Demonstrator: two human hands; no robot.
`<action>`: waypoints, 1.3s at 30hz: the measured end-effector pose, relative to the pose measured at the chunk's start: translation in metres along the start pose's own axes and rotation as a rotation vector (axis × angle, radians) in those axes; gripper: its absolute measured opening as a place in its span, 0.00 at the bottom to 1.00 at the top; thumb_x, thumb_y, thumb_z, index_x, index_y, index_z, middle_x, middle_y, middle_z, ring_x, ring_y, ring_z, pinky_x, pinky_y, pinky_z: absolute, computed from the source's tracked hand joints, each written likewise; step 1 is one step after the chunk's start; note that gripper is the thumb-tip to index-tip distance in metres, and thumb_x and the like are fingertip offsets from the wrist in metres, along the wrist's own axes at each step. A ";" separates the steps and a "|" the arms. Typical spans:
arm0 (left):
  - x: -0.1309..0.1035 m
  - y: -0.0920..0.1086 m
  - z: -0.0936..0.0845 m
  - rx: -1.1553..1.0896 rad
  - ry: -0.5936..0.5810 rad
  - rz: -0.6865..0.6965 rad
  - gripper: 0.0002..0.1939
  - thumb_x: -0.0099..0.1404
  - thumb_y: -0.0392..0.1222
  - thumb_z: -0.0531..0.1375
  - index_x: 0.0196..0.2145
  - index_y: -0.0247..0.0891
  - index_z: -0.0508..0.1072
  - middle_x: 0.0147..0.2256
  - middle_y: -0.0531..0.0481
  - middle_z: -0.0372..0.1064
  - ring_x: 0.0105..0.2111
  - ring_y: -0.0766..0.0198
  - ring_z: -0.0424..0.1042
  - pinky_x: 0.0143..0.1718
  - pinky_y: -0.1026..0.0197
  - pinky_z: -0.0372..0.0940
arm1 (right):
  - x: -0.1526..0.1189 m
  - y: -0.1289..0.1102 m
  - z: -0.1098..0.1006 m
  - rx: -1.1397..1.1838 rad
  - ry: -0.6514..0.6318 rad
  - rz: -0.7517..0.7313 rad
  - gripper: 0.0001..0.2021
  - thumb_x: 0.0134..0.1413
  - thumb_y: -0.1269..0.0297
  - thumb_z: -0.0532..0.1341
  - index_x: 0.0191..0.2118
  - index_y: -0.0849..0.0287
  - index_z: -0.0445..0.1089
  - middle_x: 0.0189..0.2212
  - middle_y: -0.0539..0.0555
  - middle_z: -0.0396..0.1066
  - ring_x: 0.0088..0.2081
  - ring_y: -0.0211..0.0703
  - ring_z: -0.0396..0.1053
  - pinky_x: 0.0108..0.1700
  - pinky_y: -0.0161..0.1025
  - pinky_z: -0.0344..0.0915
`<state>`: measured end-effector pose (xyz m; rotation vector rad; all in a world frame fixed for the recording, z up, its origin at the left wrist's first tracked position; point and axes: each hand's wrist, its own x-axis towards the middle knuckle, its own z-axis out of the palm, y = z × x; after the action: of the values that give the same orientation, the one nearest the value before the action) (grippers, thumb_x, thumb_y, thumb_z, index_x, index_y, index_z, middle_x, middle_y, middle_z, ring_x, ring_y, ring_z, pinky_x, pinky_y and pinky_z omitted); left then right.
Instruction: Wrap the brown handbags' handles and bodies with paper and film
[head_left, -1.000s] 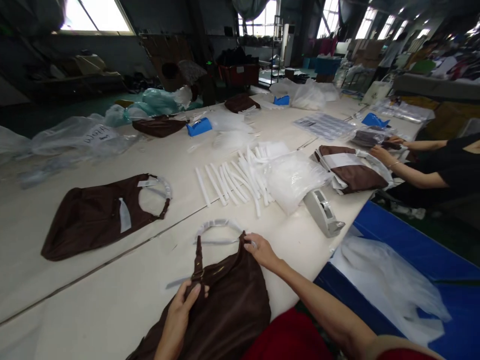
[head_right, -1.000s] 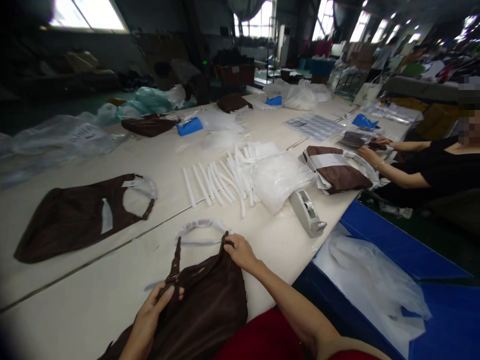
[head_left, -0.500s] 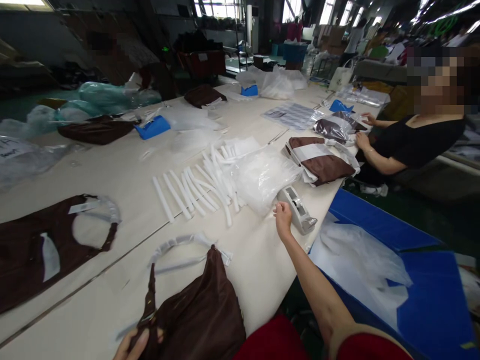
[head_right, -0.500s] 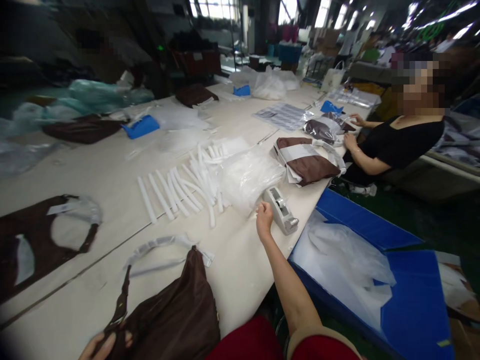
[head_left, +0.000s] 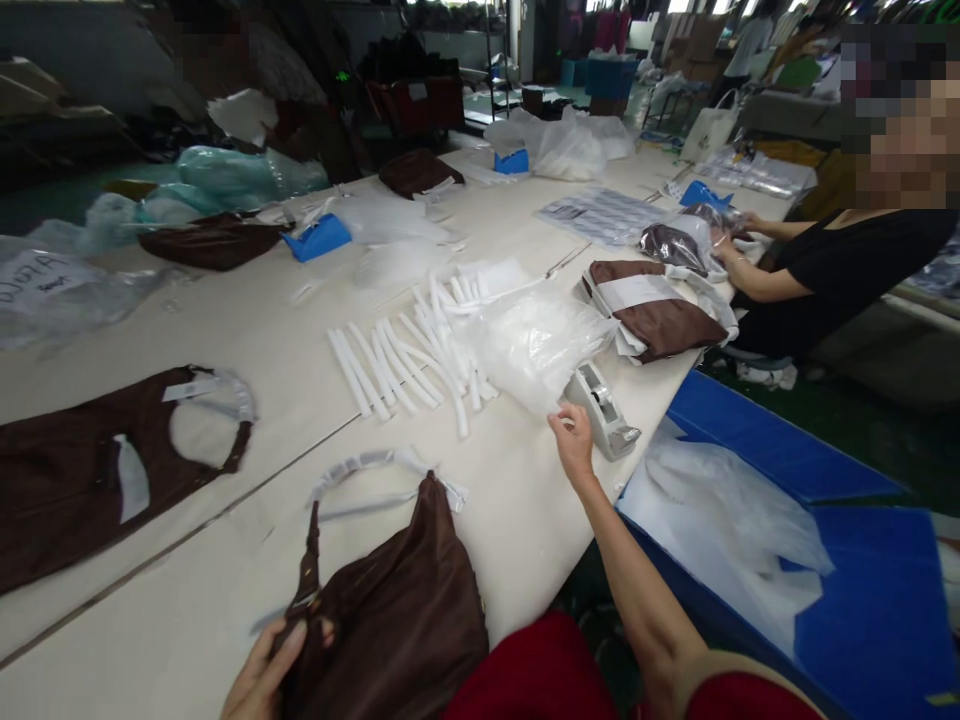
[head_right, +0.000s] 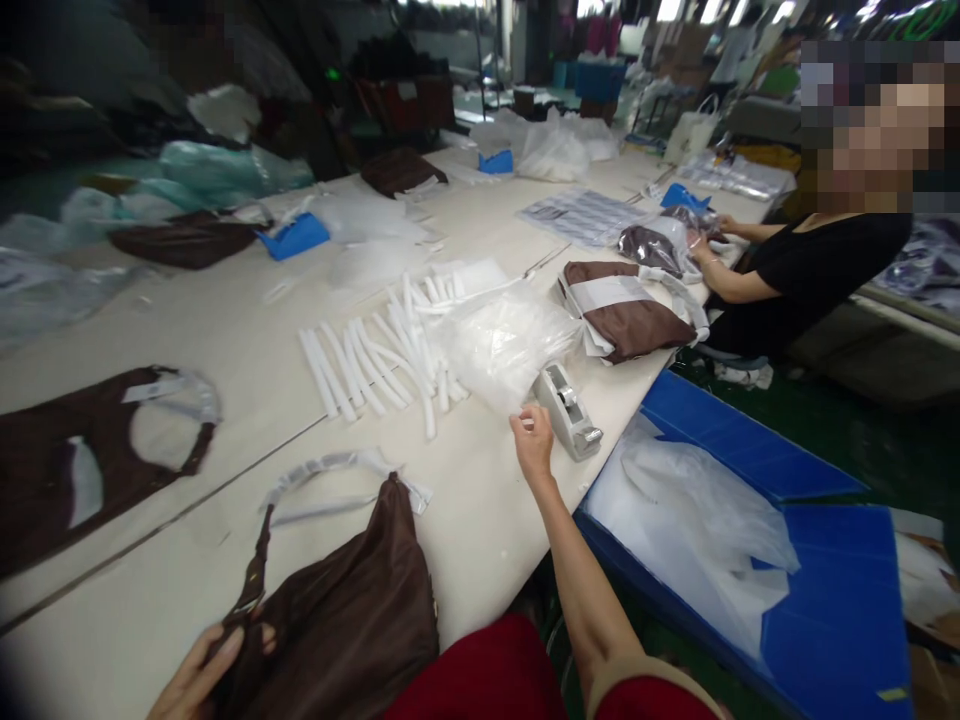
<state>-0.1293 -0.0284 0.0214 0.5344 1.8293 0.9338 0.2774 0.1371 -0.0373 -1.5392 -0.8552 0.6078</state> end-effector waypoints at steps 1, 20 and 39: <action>0.000 -0.001 0.001 -0.008 -0.012 0.003 0.30 0.39 0.63 0.72 0.36 0.42 0.74 0.33 0.54 0.77 0.42 0.55 0.75 0.41 0.63 0.70 | -0.001 -0.003 -0.007 0.056 -0.010 0.014 0.11 0.46 0.55 0.63 0.26 0.56 0.63 0.34 0.51 0.67 0.38 0.41 0.65 0.40 0.38 0.64; -0.019 -0.014 0.015 -0.338 -0.074 0.197 0.27 0.57 0.59 0.64 0.47 0.37 0.70 0.29 0.50 0.75 0.26 0.63 0.71 0.35 0.60 0.66 | -0.164 -0.066 0.020 0.266 -0.516 0.525 0.22 0.39 0.55 0.72 0.41 0.56 0.68 0.27 0.47 0.74 0.27 0.40 0.70 0.30 0.36 0.66; -0.019 -0.026 0.009 -0.305 -0.222 0.268 0.21 0.65 0.56 0.59 0.48 0.39 0.68 0.29 0.52 0.73 0.30 0.64 0.72 0.39 0.60 0.64 | -0.228 -0.085 0.149 0.424 -0.961 0.750 0.14 0.31 0.65 0.70 0.30 0.59 0.72 0.25 0.53 0.76 0.31 0.49 0.73 0.34 0.44 0.71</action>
<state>-0.1116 -0.0544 0.0090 0.6708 1.4062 1.2560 0.0103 0.0447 0.0032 -1.0957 -0.7200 2.0388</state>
